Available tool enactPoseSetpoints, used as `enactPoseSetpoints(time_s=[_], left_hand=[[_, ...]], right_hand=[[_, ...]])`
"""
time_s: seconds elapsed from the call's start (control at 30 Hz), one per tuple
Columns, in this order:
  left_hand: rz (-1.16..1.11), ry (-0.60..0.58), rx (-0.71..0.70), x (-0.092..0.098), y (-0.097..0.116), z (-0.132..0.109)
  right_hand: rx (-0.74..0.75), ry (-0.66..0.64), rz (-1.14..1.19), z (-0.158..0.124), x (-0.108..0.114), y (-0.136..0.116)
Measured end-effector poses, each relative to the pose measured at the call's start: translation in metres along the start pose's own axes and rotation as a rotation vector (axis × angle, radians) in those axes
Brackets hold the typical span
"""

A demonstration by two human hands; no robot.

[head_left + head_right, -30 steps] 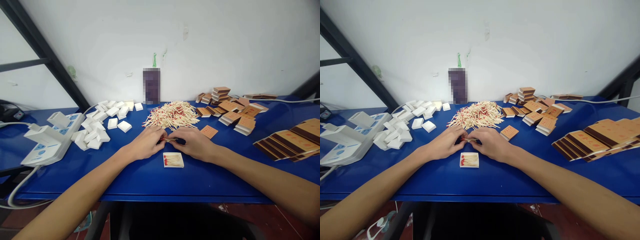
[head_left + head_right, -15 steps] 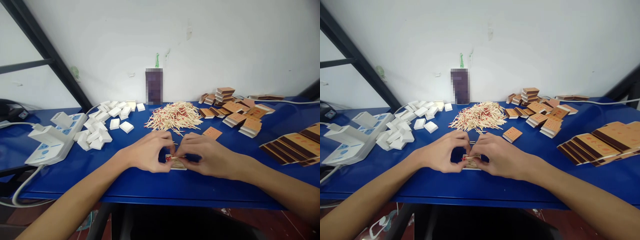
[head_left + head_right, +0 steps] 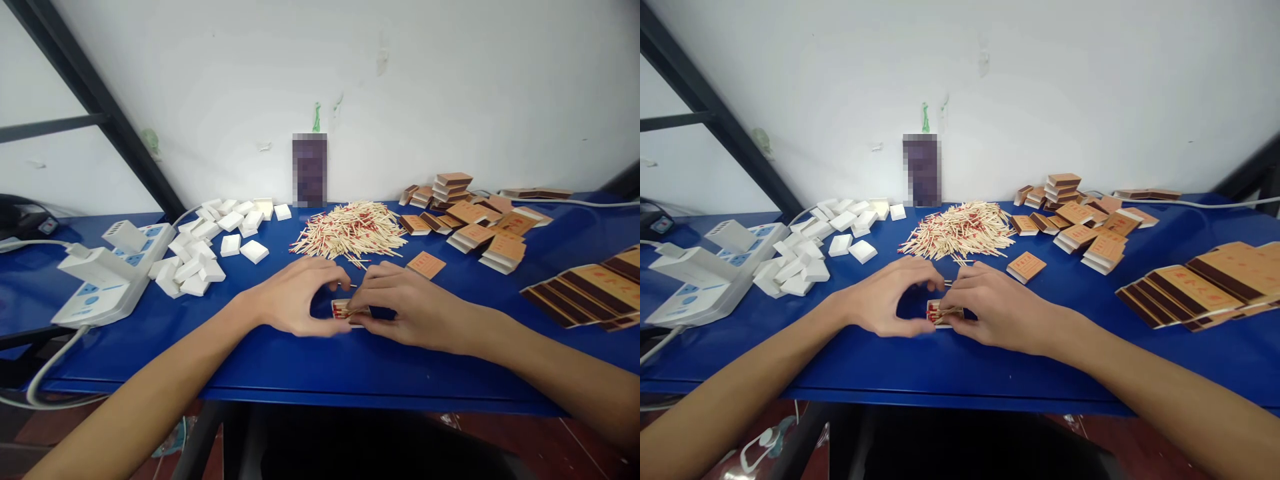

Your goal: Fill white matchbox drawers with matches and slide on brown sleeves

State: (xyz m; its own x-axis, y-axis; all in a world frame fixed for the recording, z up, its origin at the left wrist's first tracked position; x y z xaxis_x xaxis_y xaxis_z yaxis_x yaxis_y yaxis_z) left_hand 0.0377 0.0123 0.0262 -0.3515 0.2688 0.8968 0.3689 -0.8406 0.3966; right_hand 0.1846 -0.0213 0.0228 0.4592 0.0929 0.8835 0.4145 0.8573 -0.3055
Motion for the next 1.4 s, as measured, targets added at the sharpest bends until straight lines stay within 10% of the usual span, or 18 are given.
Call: enactPoseSetpoints(time_s=[0.33, 1.07, 1.4], left_hand=[[0.242, 0.026, 0.17, -0.006, -0.03, 0.003], [0.456, -0.167, 0.217, -0.008, -0.011, 0.005], [0.184, 0.103, 0.162, 0.013, -0.015, 0.0]], right_hand=[[-0.107, -0.094, -0.148, -0.004, 0.013, 0.01], [-0.155, -0.167, -0.129, 0.0, -0.008, 0.003], [-0.148, -0.084, -0.089, 0.0, -0.001, 0.013]])
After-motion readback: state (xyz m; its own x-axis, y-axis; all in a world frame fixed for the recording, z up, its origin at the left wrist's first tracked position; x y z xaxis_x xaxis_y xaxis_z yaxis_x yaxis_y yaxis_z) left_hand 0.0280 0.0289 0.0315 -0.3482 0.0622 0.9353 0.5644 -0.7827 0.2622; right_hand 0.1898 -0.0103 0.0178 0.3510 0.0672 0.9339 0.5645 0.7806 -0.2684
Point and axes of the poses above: each hand's wrist, its own z-axis towards the middle knuckle, its own x-axis out of the back of the hand, y = z × x, the point moved 5 cm from there along z, towards the middle knuckle, and after that the axes turned 1 degree about x, right-handed, at the moved point
